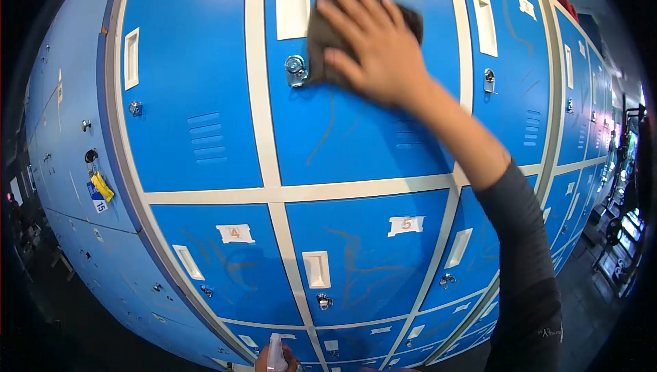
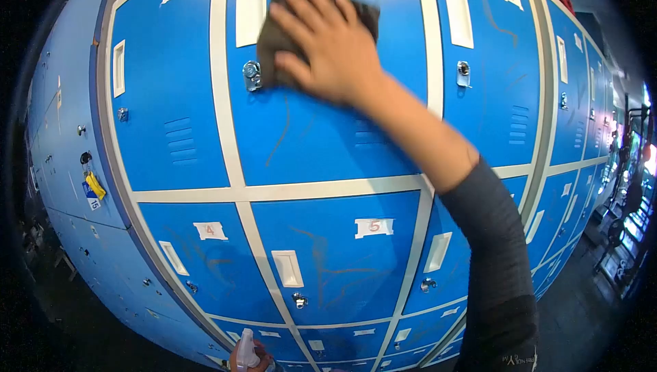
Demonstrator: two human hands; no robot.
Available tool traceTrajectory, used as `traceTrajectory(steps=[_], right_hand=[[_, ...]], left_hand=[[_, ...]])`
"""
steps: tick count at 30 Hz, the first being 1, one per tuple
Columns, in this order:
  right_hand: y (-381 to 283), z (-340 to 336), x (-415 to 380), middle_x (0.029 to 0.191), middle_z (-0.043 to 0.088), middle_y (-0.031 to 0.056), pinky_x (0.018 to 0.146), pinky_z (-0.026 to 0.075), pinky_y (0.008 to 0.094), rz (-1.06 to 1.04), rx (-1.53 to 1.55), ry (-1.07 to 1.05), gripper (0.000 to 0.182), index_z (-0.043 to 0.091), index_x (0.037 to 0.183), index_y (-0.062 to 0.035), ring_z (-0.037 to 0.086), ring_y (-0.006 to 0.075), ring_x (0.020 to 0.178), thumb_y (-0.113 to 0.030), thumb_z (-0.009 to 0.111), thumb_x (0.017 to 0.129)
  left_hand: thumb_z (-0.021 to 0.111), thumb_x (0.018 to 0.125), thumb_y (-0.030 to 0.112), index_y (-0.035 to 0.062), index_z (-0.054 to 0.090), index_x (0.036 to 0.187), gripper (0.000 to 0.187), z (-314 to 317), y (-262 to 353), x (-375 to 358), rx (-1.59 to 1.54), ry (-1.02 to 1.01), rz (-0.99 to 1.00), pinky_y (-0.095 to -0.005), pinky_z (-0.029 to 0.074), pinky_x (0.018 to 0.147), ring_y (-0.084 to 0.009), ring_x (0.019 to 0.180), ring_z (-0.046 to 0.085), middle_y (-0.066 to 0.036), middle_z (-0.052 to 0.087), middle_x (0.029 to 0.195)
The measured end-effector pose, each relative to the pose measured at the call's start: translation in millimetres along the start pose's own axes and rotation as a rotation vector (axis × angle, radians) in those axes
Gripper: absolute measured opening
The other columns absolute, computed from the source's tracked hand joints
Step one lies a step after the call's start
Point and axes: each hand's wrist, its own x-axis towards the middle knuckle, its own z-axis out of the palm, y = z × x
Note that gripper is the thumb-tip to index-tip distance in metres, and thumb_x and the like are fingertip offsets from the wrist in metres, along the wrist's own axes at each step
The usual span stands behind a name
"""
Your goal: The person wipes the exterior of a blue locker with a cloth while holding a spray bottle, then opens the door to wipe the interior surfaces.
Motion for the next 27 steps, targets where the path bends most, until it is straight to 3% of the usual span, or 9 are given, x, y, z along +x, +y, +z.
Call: traceTrajectory(steps=[3, 8, 13, 14, 16, 18, 21, 25, 27], right_hand=[[32.5, 12.5, 63.9, 0.143, 0.04, 0.02, 0.111, 0.022, 0.0498, 0.057, -0.053, 0.174, 0.062, 0.044, 0.136, -0.0051, 0.033, 0.0354, 0.135, -0.046, 0.047, 0.09], [62.9, 34.3, 119.6, 0.143, 0.042, 0.0186, 0.109, 0.026, 0.0483, 0.137, -0.156, 0.296, 0.057, 0.047, 0.134, -0.0053, 0.036, 0.0343, 0.133, -0.041, 0.046, 0.09], [33.9, 15.8, 62.7, 0.142, 0.043, 0.0191, 0.11, 0.024, 0.0492, 0.031, -0.083, 0.183, 0.05, 0.046, 0.134, -0.0051, 0.036, 0.0353, 0.134, -0.033, 0.043, 0.093], [27.6, 18.7, 38.1, 0.151, 0.033, 0.0081, 0.113, 0.02, 0.048, 0.035, -0.151, 0.085, 0.056, 0.037, 0.145, -0.018, 0.028, 0.0297, 0.139, -0.037, 0.046, 0.093], [-11.1, -9.3, -13.4, 0.152, 0.03, 0.0079, 0.114, 0.017, 0.048, 0.043, -0.035, -0.043, 0.057, 0.035, 0.145, -0.0144, 0.026, 0.0297, 0.141, -0.026, 0.047, 0.091], [-51.1, -34.1, -61.5, 0.153, 0.029, 0.0093, 0.114, 0.015, 0.0508, 0.077, 0.034, -0.258, 0.065, 0.037, 0.144, -0.0127, 0.023, 0.0301, 0.142, -0.028, 0.057, 0.084], [-98.9, -54.7, -129.8, 0.153, 0.029, 0.0085, 0.115, 0.011, 0.0525, -0.046, 0.237, -0.511, 0.069, 0.039, 0.144, -0.0152, 0.021, 0.0285, 0.144, -0.026, 0.061, 0.079], [-93.9, -51.2, -139.6, 0.153, 0.031, 0.0063, 0.115, 0.011, 0.051, -0.12, 0.251, -0.465, 0.067, 0.041, 0.143, -0.0177, 0.023, 0.0258, 0.143, -0.022, 0.06, 0.079], [-72.5, -45.5, -101.3, 0.152, 0.032, 0.0079, 0.114, 0.017, 0.0501, 0.036, 0.152, -0.368, 0.064, 0.042, 0.142, -0.0154, 0.026, 0.0281, 0.142, -0.023, 0.058, 0.08]], left_hand=[[0.067, 0.081, 0.001, 0.0005, 0.054, 0.122, 0.043, 1.5, -11.7, -3.2, 0.059, 0.074, -0.039, -0.0268, 0.048, 0.073, -0.013, 0.084, 0.055, -0.003, 0.059, 0.095], [0.066, 0.081, 0.0, 0.001, 0.055, 0.12, 0.04, -6.6, 9.1, -9.8, -0.065, -0.016, -0.09, -0.0268, 0.048, 0.073, -0.0129, 0.084, 0.056, -0.003, 0.058, 0.093], [0.066, 0.081, -0.003, 0.002, 0.056, 0.117, 0.038, -7.1, -16.0, -16.8, -0.072, 0.025, -0.094, -0.0266, 0.049, 0.072, -0.0127, 0.084, 0.056, -0.003, 0.058, 0.093], [0.066, 0.081, -0.003, 0.0021, 0.056, 0.117, 0.038, -7.4, -13.9, -17.7, -0.088, 0.031, -0.115, -0.0266, 0.049, 0.072, -0.0126, 0.083, 0.056, -0.003, 0.058, 0.093], [0.066, 0.081, -0.004, 0.0023, 0.056, 0.116, 0.038, -9.6, -15.4, -20.2, -0.086, 0.036, -0.113, -0.0265, 0.049, 0.071, -0.0125, 0.083, 0.055, -0.003, 0.058, 0.092], [0.066, 0.081, -0.004, 0.0025, 0.056, 0.115, 0.037, -14.5, -22.8, -18.7, -0.048, 0.038, -0.058, -0.0264, 0.049, 0.071, -0.0126, 0.083, 0.055, -0.003, 0.057, 0.091], [0.066, 0.08, -0.003, 0.0025, 0.055, 0.115, 0.037, -16.7, 13.6, -15.5, -0.349, 0.086, -0.366, -0.0266, 0.048, 0.07, -0.0133, 0.082, 0.055, -0.003, 0.056, 0.09], [0.067, 0.08, -0.002, 0.0024, 0.054, 0.117, 0.04, -23.5, 3.7, -19.0, -0.208, 0.042, -0.175, -0.0268, 0.048, 0.07, -0.0141, 0.081, 0.055, -0.002, 0.056, 0.09], [0.068, 0.08, -0.001, 0.0023, 0.054, 0.117, 0.04, -25.4, -6.7, -19.3, -0.092, 0.026, -0.044, -0.027, 0.048, 0.07, -0.0142, 0.081, 0.054, -0.002, 0.056, 0.09]])
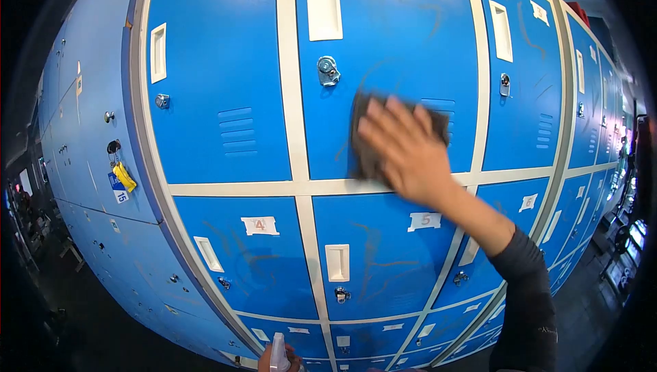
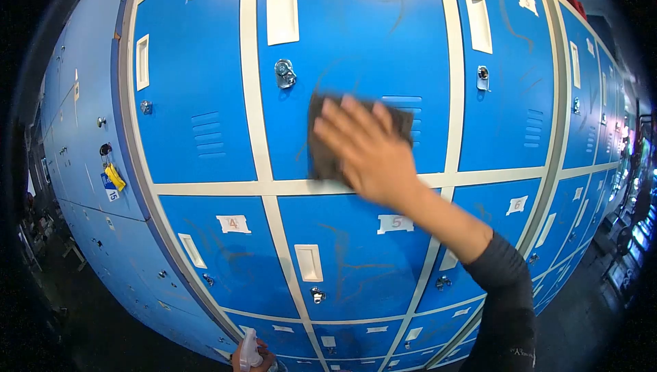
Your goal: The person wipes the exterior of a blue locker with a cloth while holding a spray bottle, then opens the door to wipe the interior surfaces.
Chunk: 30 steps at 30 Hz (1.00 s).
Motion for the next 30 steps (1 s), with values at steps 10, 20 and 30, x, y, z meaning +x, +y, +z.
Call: traceTrajectory(steps=[10, 20, 30], right_hand=[[98.9, -14.9, 252.9, 0.142, 0.043, 0.0166, 0.11, 0.024, 0.0487, -0.048, -0.19, 0.576, 0.046, 0.051, 0.131, -0.0102, 0.035, 0.0323, 0.135, -0.036, 0.043, 0.094], [106.0, -21.1, 291.0, 0.148, 0.038, 0.0107, 0.113, 0.02, 0.0448, 0.089, -0.221, 0.508, 0.052, 0.049, 0.135, -0.014, 0.028, 0.0261, 0.139, -0.043, 0.039, 0.093], [172.9, -56.5, 200.8, 0.13, 0.051, 0.0142, 0.1, 0.038, 0.0478, 0.189, -0.484, 0.663, 0.034, 0.053, 0.118, -0.0125, 0.049, 0.0312, 0.121, -0.032, 0.043, 0.091]], left_hand=[[0.068, 0.081, 0.0, 0.0027, 0.056, 0.114, 0.035, -0.6, -16.2, -1.9, 0.03, 0.052, -0.031, -0.027, 0.048, 0.069, -0.0131, 0.081, 0.056, -0.003, 0.057, 0.089], [0.066, 0.082, 0.003, 0.0028, 0.056, 0.115, 0.034, 5.5, 29.9, 1.0, -0.23, 0.116, -0.312, -0.028, 0.047, 0.07, -0.0132, 0.081, 0.054, -0.003, 0.057, 0.09], [0.065, 0.083, 0.0, 0.0031, 0.057, 0.114, 0.033, 12.1, 1.3, 9.1, 0.007, -0.056, -0.067, -0.0272, 0.048, 0.07, -0.0129, 0.081, 0.055, -0.002, 0.057, 0.089]])
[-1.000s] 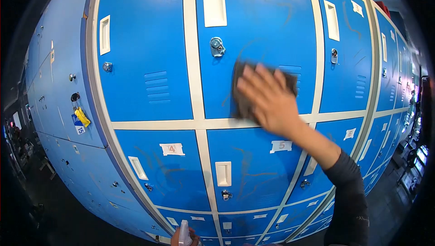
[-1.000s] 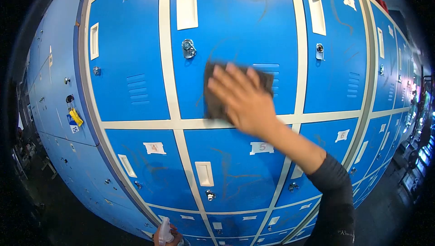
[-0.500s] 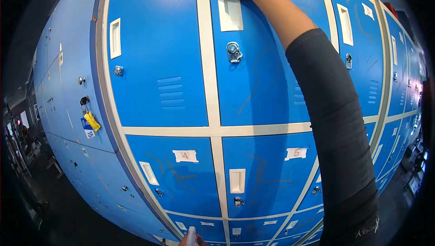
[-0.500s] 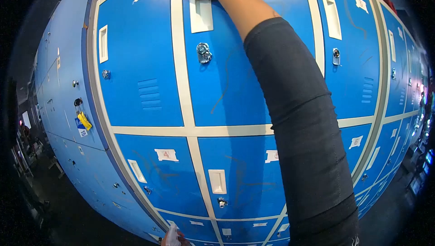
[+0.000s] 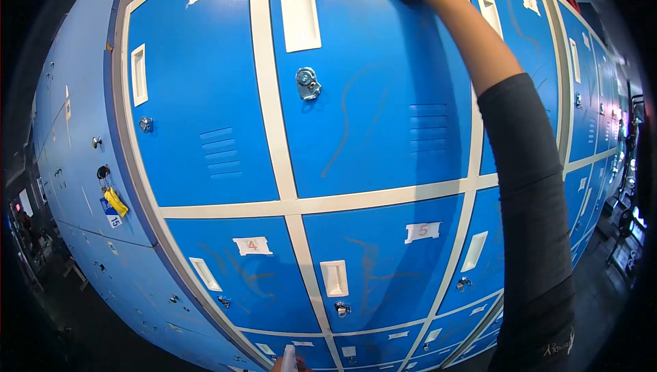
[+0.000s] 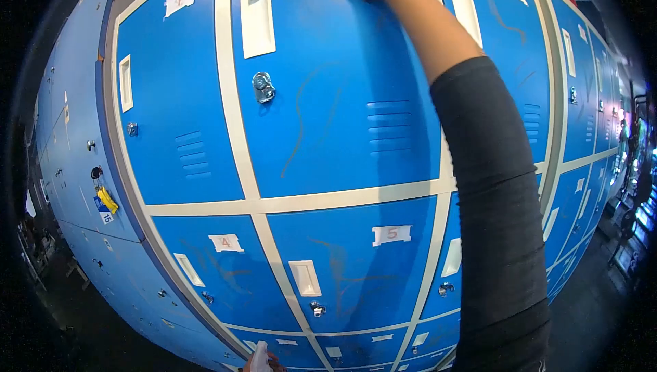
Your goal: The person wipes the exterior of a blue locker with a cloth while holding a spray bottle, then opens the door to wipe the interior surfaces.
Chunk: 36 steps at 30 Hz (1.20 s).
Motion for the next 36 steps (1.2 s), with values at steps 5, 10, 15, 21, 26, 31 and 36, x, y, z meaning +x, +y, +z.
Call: traceTrajectory(steps=[5, 10, 15, 21, 26, 31, 36], right_hand=[[57.3, -5.9, -19.3, 0.143, 0.042, 0.0171, 0.106, 0.03, 0.0488, 0.027, -0.002, -0.143, 0.045, 0.05, 0.128, -0.0093, 0.038, 0.0346, 0.131, -0.036, 0.043, 0.093], [25.8, -38.0, -56.0, 0.145, 0.037, 0.0201, 0.11, 0.025, 0.0476, 0.053, 0.103, -0.176, 0.053, 0.046, 0.135, -0.0087, 0.034, 0.0364, 0.134, -0.039, 0.046, 0.091], [-44.5, -105.3, -145.8, 0.154, 0.027, 0.0112, 0.112, 0.012, 0.0563, -0.089, 0.298, -0.408, 0.067, 0.037, 0.144, -0.0198, 0.021, 0.0346, 0.142, -0.045, 0.056, 0.085], [-104.9, -171.0, -230.4, 0.154, 0.027, 0.0063, 0.115, 0.01, 0.0537, -0.401, 0.603, -0.746, 0.069, 0.04, 0.143, -0.025, 0.02, 0.0274, 0.144, -0.049, 0.059, 0.081], [-83.3, -120.7, -154.6, 0.151, 0.033, 0.0067, 0.112, 0.02, 0.0526, -0.245, 0.427, -0.5, 0.058, 0.046, 0.14, -0.0235, 0.028, 0.0284, 0.141, -0.039, 0.055, 0.085], [-51.9, -28.0, -64.0, 0.149, 0.036, 0.0078, 0.112, 0.021, 0.0481, -0.207, 0.27, -0.153, 0.047, 0.045, 0.139, -0.0228, 0.031, 0.028, 0.139, -0.033, 0.046, 0.093], [-46.7, 7.7, -10.3, 0.142, 0.043, 0.0195, 0.108, 0.028, 0.0478, -0.132, 0.193, -0.014, 0.046, 0.05, 0.131, -0.0108, 0.037, 0.0346, 0.133, -0.035, 0.046, 0.092]], left_hand=[[0.066, 0.082, 0.0, 0.0028, 0.057, 0.114, 0.033, 6.6, -5.0, 6.7, 0.084, 0.018, 0.044, -0.0277, 0.049, 0.069, -0.0134, 0.08, 0.056, -0.002, 0.058, 0.089], [0.066, 0.082, 0.0, 0.0029, 0.058, 0.113, 0.032, 9.3, -12.6, 7.6, 0.17, 0.032, 0.118, -0.0278, 0.049, 0.068, -0.0131, 0.08, 0.057, -0.003, 0.059, 0.088], [0.066, 0.082, 0.0, 0.0034, 0.058, 0.111, 0.031, 3.9, -40.0, 5.4, 0.161, 0.009, 0.134, -0.0275, 0.049, 0.068, -0.0123, 0.08, 0.057, -0.003, 0.059, 0.088], [0.065, 0.082, -0.003, 0.0043, 0.058, 0.113, 0.032, 4.6, 4.3, -2.3, -0.126, -0.006, -0.022, -0.0272, 0.049, 0.067, -0.0121, 0.08, 0.056, -0.002, 0.058, 0.089], [0.065, 0.082, -0.003, 0.0038, 0.057, 0.113, 0.032, 4.8, 9.4, -2.7, -0.193, 0.003, -0.035, -0.0261, 0.048, 0.069, -0.0118, 0.081, 0.055, -0.002, 0.057, 0.09], [0.066, 0.082, -0.001, 0.004, 0.057, 0.113, 0.033, 4.4, 7.1, -6.2, -0.218, 0.025, -0.044, -0.0266, 0.048, 0.071, -0.012, 0.082, 0.056, -0.002, 0.058, 0.09], [0.068, 0.082, 0.001, 0.0047, 0.057, 0.114, 0.034, -0.2, -16.4, -0.4, 0.012, 0.052, -0.175, -0.027, 0.048, 0.07, -0.0121, 0.082, 0.056, -0.002, 0.058, 0.09]])
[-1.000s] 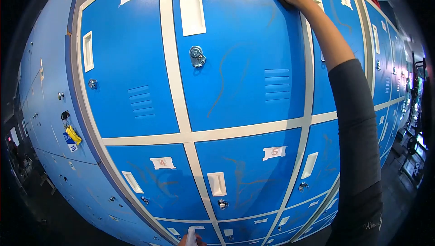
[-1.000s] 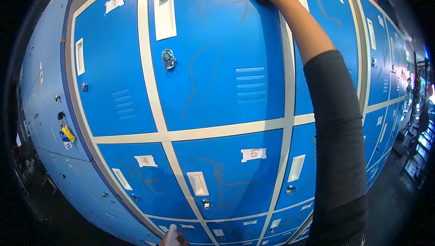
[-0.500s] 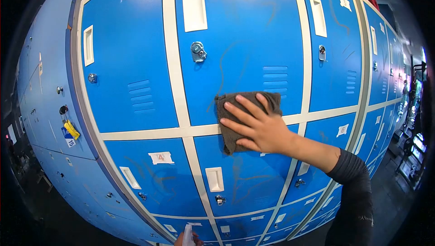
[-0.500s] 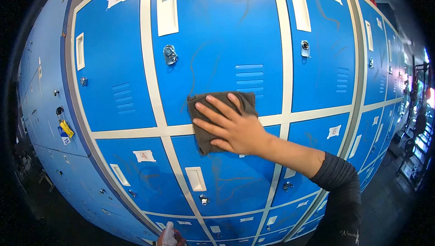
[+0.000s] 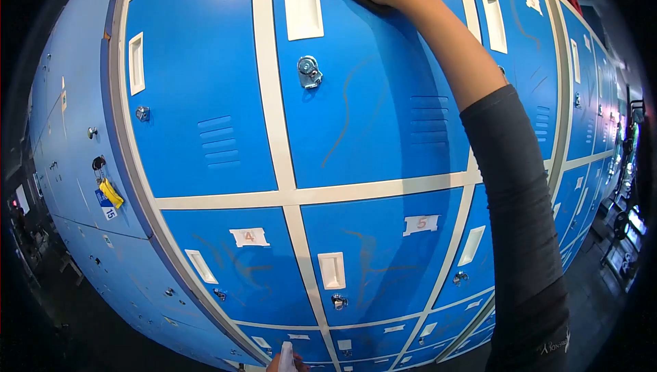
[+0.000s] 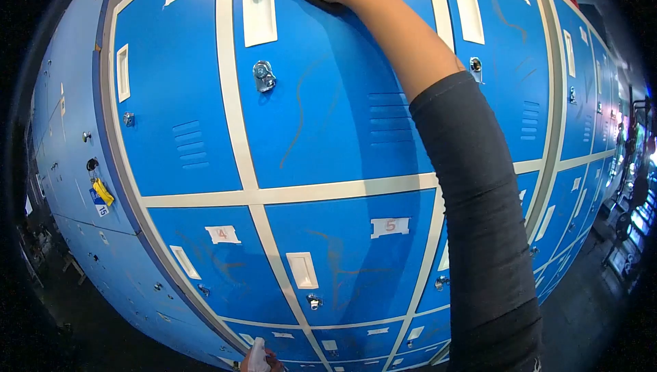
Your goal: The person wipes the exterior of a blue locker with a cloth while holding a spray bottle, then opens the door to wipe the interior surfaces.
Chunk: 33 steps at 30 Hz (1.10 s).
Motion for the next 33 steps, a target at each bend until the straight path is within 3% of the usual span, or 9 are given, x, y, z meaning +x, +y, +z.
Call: traceTrajectory(steps=[3, 4, 5, 9, 16, 22, 29, 32, 33], right_hand=[[-23.2, -23.6, -23.5, 0.142, 0.042, 0.0195, 0.108, 0.027, 0.0485, 0.068, 0.075, -0.083, 0.046, 0.05, 0.131, -0.0102, 0.037, 0.0348, 0.133, -0.034, 0.045, 0.092], [-35.3, -39.8, -38.9, 0.142, 0.042, 0.0189, 0.109, 0.027, 0.0493, 0.053, 0.09, -0.108, 0.045, 0.05, 0.131, -0.0098, 0.037, 0.0347, 0.133, -0.033, 0.045, 0.092], [-41.6, -35.5, -67.8, 0.144, 0.043, 0.0074, 0.11, 0.024, 0.0496, 0.039, 0.038, -0.103, 0.046, 0.05, 0.135, -0.0238, 0.035, 0.0279, 0.135, -0.037, 0.05, 0.091], [-109.0, -116.4, -146.8, 0.152, 0.032, 0.0088, 0.112, 0.019, 0.0533, 0.137, 0.193, -0.433, 0.061, 0.044, 0.141, -0.0207, 0.027, 0.0308, 0.14, -0.031, 0.059, 0.083], [-167.7, -167.8, -247.2, 0.154, 0.028, 0.0029, 0.117, -0.001, 0.0518, -0.274, 0.478, -0.73, 0.064, 0.04, 0.143, -0.0262, 0.019, 0.0237, 0.145, -0.04, 0.057, 0.083], [-70.3, -107.8, -134.6, 0.15, 0.035, 0.006, 0.111, 0.022, 0.0538, 0.075, 0.158, -0.375, 0.055, 0.045, 0.14, -0.0243, 0.031, 0.0295, 0.139, -0.037, 0.053, 0.087], [38.4, -59.6, -57.5, 0.142, 0.042, 0.0183, 0.109, 0.025, 0.0469, 0.273, -0.089, -0.101, 0.049, 0.049, 0.133, -0.0086, 0.037, 0.0343, 0.131, -0.034, 0.046, 0.092], [14.1, -70.9, -81.8, 0.143, 0.041, 0.0191, 0.109, 0.025, 0.0469, 0.281, -0.115, -0.136, 0.049, 0.048, 0.134, -0.0088, 0.037, 0.0344, 0.131, -0.035, 0.047, 0.092], [15.7, -63.3, -106.1, 0.151, 0.034, 0.0083, 0.112, 0.019, 0.0514, 0.18, -0.093, -0.11, 0.051, 0.041, 0.142, -0.0238, 0.029, 0.0313, 0.139, -0.037, 0.046, 0.094]], left_hand=[[0.068, 0.082, 0.001, 0.004, 0.057, 0.113, 0.034, 0.1, 4.8, -2.4, -0.199, -0.024, -0.152, -0.0269, 0.048, 0.07, -0.0122, 0.082, 0.056, -0.003, 0.058, 0.09], [0.068, 0.082, 0.0, 0.0038, 0.057, 0.114, 0.034, -1.0, 3.3, -3.2, -0.188, -0.05, -0.07, -0.0269, 0.048, 0.07, -0.0122, 0.082, 0.056, -0.003, 0.058, 0.09], [0.068, 0.082, 0.0, 0.0036, 0.058, 0.114, 0.034, -3.0, 1.1, -3.9, -0.179, -0.076, 0.012, -0.027, 0.048, 0.07, -0.0122, 0.082, 0.056, -0.003, 0.058, 0.09], [0.068, 0.081, -0.001, 0.0033, 0.056, 0.12, 0.041, -1.4, 5.9, -4.2, -0.17, -0.074, 0.148, -0.0269, 0.048, 0.07, -0.0125, 0.081, 0.056, -0.003, 0.058, 0.09], [0.067, 0.081, -0.002, 0.0038, 0.052, 0.128, 0.05, -8.6, 4.0, 1.5, -0.026, -0.073, 0.253, -0.0262, 0.048, 0.07, -0.013, 0.08, 0.056, -0.002, 0.058, 0.09], [0.068, 0.08, -0.002, 0.003, 0.056, 0.114, 0.036, -2.1, 11.1, 1.2, -0.082, -0.08, 0.168, -0.0264, 0.048, 0.069, -0.0124, 0.08, 0.056, -0.003, 0.057, 0.089], [0.068, 0.08, -0.002, 0.0036, 0.056, 0.112, 0.035, -3.4, -8.4, 0.5, -0.054, -0.084, 0.156, -0.0263, 0.048, 0.071, -0.0121, 0.083, 0.055, -0.002, 0.057, 0.091], [0.068, 0.08, -0.002, 0.0036, 0.057, 0.112, 0.034, 0.3, 9.8, -4.8, -0.126, -0.056, 0.102, -0.0264, 0.048, 0.073, -0.0123, 0.084, 0.055, -0.002, 0.057, 0.092], [0.068, 0.081, -0.002, 0.0035, 0.057, 0.112, 0.033, 0.8, 17.1, -6.6, -0.166, -0.052, 0.075, -0.0265, 0.048, 0.073, -0.0124, 0.084, 0.055, -0.002, 0.057, 0.092]])
